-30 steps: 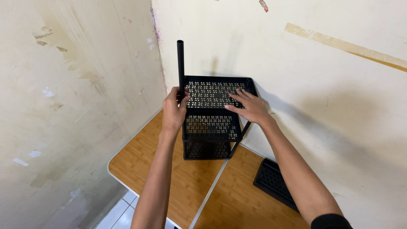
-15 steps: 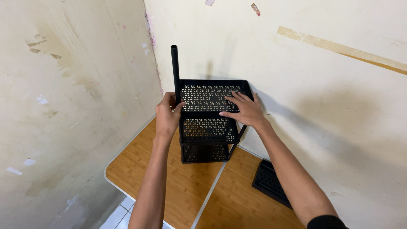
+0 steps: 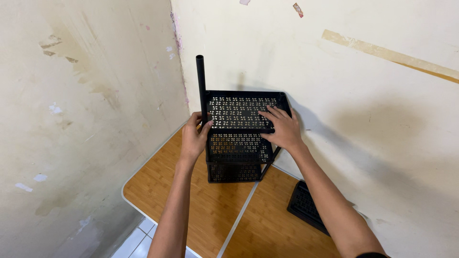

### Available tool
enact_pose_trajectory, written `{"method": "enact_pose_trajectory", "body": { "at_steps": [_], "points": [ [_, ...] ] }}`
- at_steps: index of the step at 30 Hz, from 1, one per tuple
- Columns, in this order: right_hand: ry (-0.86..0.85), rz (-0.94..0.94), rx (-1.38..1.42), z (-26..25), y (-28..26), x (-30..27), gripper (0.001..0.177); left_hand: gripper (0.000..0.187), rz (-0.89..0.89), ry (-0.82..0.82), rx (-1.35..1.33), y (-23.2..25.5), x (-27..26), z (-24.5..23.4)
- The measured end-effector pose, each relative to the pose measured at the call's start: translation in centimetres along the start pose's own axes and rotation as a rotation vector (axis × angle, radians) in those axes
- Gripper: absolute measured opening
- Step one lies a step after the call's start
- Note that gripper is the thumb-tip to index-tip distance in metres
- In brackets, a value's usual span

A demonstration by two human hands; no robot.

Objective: The person assembles a black perforated plastic shelving unit by inserting vertical poles into the trays and stacking them on a wooden table. They repeatedly adjust the alignment of the trays and poles, occasionally removing and reinserting components to fit them together.

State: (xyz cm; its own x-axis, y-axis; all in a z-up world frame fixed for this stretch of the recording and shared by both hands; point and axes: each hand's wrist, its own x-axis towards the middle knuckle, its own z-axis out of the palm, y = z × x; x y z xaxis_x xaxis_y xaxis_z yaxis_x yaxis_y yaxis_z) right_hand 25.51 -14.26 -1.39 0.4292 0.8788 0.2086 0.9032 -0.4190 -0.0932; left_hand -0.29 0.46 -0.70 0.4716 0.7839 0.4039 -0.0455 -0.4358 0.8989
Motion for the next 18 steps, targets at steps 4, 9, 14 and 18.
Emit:
{"method": "enact_pose_trajectory", "body": {
  "at_steps": [4, 9, 14, 18],
  "points": [
    [0.047, 0.019, 0.059, -0.1, 0.0, 0.2, 0.081, 0.022, 0.039, -0.018, -0.052, -1.1, 0.1, -0.4],
    [0.054, 0.031, 0.117, 0.1, -0.6, 1.4, 0.080, 0.023, -0.011, 0.001, -0.043, -1.2, 1.0, -0.8],
    [0.047, 0.005, 0.126, 0.5, -1.2, 2.8, 0.080, 0.027, 0.019, 0.008, -0.031, -0.9, 1.7, -1.3],
    [0.000, -0.004, 0.092, 0.6, -1.3, 3.8, 0.083, 0.024, 0.043, 0.061, -0.015, -0.6, 2.0, -1.4]
  ]
}}
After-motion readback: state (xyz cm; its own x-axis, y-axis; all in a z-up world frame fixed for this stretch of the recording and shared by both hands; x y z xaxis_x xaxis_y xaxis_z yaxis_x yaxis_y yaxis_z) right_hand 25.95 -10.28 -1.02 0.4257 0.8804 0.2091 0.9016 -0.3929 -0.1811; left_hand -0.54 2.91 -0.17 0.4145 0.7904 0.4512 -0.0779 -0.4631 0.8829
